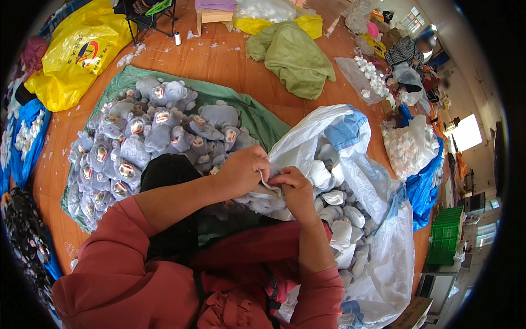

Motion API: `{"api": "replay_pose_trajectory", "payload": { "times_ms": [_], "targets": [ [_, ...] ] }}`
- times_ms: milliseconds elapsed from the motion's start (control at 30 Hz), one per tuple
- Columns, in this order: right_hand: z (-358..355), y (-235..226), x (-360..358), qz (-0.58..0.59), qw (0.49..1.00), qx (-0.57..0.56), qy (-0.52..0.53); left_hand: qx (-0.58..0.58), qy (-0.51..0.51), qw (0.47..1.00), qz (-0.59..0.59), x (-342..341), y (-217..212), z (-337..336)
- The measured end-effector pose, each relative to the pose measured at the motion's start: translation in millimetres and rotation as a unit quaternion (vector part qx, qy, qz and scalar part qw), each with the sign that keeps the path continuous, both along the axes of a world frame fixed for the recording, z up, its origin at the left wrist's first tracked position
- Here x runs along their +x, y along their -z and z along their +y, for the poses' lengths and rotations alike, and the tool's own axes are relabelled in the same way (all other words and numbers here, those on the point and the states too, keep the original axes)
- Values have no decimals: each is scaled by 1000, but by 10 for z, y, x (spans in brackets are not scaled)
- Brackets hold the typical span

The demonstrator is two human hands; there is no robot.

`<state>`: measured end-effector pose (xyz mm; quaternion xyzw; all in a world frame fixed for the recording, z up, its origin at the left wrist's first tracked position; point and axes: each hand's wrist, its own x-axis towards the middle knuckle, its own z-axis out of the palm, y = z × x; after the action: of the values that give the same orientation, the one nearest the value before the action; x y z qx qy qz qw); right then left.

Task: The person sits on the floor and repeatedly stuffs white filling into gray plush toy bodies, then places the finished toys into a pile.

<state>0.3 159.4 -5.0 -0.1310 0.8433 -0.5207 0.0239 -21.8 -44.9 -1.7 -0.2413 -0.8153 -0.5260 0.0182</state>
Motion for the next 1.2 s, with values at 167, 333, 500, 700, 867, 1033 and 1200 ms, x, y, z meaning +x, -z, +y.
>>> {"api": "replay_pose_trajectory", "payload": {
  "times_ms": [167,333,500,700,867,1033,1200],
  "targets": [
    [-106,2,26,64,997,30,12,5,-60,997,-48,-41,45,-25],
    [-108,58,26,83,996,17,22,26,-72,981,-179,-90,-16,-47],
    [-165,-26,55,70,995,34,56,28,-43,975,-218,-105,-37,-61],
    [-155,12,52,92,990,67,87,10,-17,981,-191,-86,-84,-46],
    [-170,24,50,120,988,57,80,-27,30,987,-155,-106,-163,-100],
    [-198,72,71,163,982,74,59,-77,87,982,-147,-118,-190,-134],
    [-229,109,64,187,977,93,48,-69,102,984,-130,-129,-154,-167]
  ]
}}
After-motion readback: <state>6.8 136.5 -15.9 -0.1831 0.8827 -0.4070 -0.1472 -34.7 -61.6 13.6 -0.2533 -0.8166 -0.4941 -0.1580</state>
